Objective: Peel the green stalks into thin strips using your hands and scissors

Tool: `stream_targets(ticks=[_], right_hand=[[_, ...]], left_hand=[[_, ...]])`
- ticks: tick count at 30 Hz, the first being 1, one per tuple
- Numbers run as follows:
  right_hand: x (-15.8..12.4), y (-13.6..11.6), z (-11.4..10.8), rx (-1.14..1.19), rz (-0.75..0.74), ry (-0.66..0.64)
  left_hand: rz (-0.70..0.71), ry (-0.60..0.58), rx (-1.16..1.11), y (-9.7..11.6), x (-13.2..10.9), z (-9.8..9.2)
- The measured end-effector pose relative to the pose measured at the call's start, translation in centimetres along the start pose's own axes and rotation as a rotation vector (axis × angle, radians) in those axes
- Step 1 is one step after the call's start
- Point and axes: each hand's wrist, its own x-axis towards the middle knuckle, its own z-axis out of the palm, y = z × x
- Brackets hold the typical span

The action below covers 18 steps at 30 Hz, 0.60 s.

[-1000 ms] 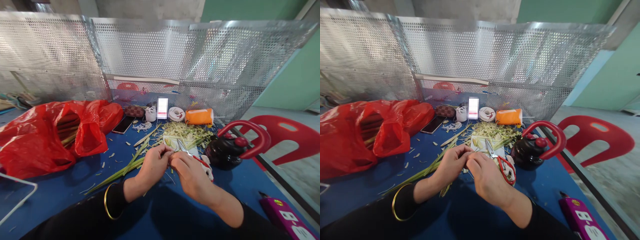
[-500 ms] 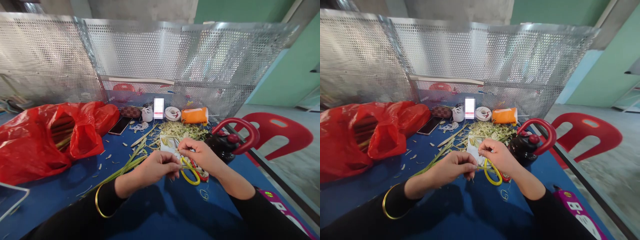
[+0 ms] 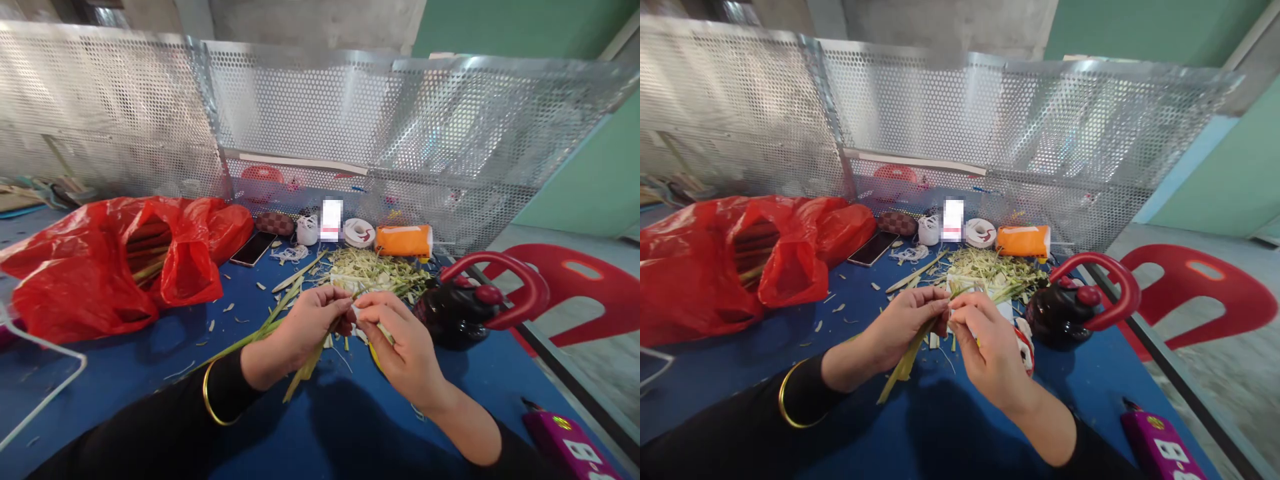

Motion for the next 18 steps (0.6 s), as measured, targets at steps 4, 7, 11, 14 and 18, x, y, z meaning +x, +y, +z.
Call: stream_targets(ticks=[4, 7, 11, 14, 18], right_hand=[[-0.2, -0.1, 0.5, 0.156, 0.052, -0.048], [-0.2, -0.1, 0.7, 0.101, 0.111, -0.060], [-0.6, -0.4, 0.9, -0.201, -0.100, -0.108], [-0.8, -0.5, 1.2, -0.306, -0.214, -0.104], [-1.0, 0.0, 1.6, -0.305, -0.190, -0.136]], left_hand=[[-0.021, -0.015, 0.029, -0.4, -0.1, 0.4], [0.021, 0.049, 0.121, -0.9, 0.0, 0.5], [0.132, 0.117, 0.274, -1.7, 0.0, 0.4], [0.168, 0.139, 0.338, -2.3, 0.0, 0.3], [0.169, 0.146, 0.349, -2.8, 0.4, 0.0]])
